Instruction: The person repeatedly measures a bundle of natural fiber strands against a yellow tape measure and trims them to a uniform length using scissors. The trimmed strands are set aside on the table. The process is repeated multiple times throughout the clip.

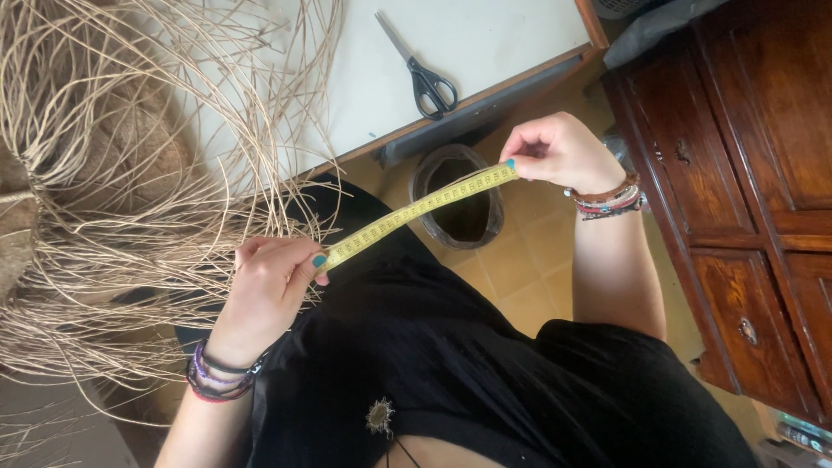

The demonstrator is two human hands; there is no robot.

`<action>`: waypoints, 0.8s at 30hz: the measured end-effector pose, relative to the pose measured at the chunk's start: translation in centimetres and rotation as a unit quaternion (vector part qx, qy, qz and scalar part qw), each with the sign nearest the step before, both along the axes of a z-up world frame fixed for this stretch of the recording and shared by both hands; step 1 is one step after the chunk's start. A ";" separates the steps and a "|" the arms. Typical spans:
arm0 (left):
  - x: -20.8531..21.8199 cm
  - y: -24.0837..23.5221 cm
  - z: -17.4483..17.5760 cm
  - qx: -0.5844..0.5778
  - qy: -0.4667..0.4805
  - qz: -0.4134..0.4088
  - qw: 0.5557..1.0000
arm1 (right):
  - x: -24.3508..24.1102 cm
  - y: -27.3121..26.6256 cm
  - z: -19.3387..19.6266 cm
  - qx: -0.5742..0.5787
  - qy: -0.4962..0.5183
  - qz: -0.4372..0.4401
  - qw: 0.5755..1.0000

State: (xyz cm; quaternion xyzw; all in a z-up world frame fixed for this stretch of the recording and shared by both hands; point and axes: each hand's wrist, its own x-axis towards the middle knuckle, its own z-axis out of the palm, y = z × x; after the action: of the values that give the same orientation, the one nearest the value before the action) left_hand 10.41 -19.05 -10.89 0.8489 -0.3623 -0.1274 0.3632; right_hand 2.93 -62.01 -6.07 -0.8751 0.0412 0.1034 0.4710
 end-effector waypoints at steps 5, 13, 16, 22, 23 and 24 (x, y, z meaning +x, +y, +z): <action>-0.1 -0.6 1.6 0.013 0.028 -0.015 0.999 | -0.2 0.2 0.1 -0.008 -0.027 -0.011 1.000; 0.2 -0.6 0.3 0.018 0.022 -0.022 0.999 | -1.7 2.2 1.6 -0.012 -0.059 -0.052 0.997; 0.3 -1.4 0.9 0.026 0.040 -0.022 0.999 | -1.6 3.2 1.6 -0.020 -0.081 -0.052 0.995; -1.0 -5.4 3.8 -0.006 -0.021 0.006 1.000 | 0.7 9.3 0.5 -0.070 -0.137 0.054 0.987; -1.2 -6.1 4.9 -0.032 0.000 -0.021 0.999 | 1.3 10.8 0.4 -0.089 -0.163 0.081 0.979; -1.3 -6.9 5.9 -0.059 0.021 -0.047 0.997 | 1.8 12.3 0.4 -0.107 -0.190 0.108 0.970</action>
State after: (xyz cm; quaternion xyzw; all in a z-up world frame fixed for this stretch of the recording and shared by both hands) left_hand 9.09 -25.92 -4.99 0.8049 -0.4013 -0.1407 0.4138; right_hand 4.74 -49.73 -5.72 -0.9233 -0.1330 -0.0196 0.3599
